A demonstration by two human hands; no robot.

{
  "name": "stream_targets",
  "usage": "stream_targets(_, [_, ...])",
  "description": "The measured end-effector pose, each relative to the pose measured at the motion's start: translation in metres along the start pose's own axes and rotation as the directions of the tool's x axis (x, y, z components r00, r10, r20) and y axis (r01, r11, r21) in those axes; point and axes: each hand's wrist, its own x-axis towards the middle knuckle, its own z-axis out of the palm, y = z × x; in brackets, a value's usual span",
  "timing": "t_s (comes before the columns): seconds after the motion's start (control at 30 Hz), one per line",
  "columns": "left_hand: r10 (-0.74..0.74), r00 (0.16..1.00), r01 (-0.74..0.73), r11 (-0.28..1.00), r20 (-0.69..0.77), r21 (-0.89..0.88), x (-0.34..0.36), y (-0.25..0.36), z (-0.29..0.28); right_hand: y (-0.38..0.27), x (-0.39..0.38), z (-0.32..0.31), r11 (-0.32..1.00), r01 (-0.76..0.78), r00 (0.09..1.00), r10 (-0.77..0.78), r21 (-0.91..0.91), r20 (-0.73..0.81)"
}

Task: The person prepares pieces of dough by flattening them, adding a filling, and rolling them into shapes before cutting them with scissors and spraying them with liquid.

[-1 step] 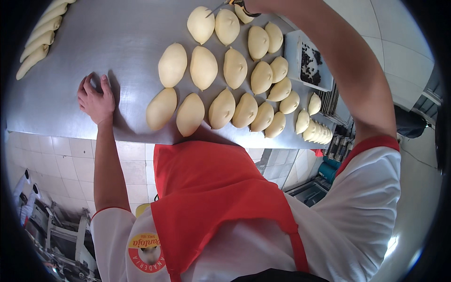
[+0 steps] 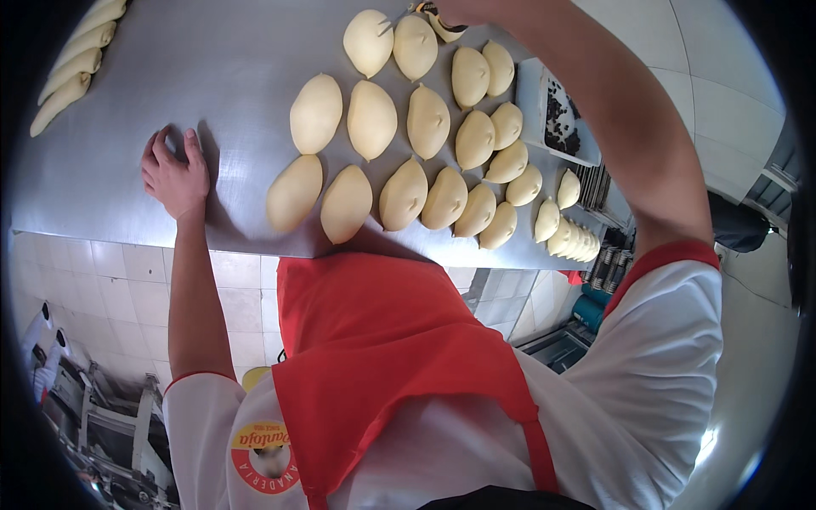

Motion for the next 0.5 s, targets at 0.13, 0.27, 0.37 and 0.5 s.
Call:
stream_targets(0.13, [0.014,1.0,-0.014,1.0,0.01,-0.013,0.001,0.001,0.0,-0.012,0.021,0.028,1.0,-0.018,0.995,0.017,-0.014,-0.102])
stream_targets(0.27, [-0.023,1.0,0.023,0.999,0.0,-0.03,-0.006,-0.009,-0.004,-0.021,-0.023,-0.012,0.998,0.06,0.998,-0.06,-0.002,-0.025])
stream_targets(0.37, [-0.018,1.0,0.017,0.998,-0.006,-0.055,-0.005,-0.007,-0.004,-0.041,-0.071,-0.022,0.997,0.075,0.997,-0.076,0.029,0.018])
stream_targets(0.5, [-0.02,1.0,0.022,0.997,0.024,-0.071,-0.003,-0.007,-0.002,-0.073,-0.094,0.006,0.993,0.111,0.994,-0.111,0.027,0.023])
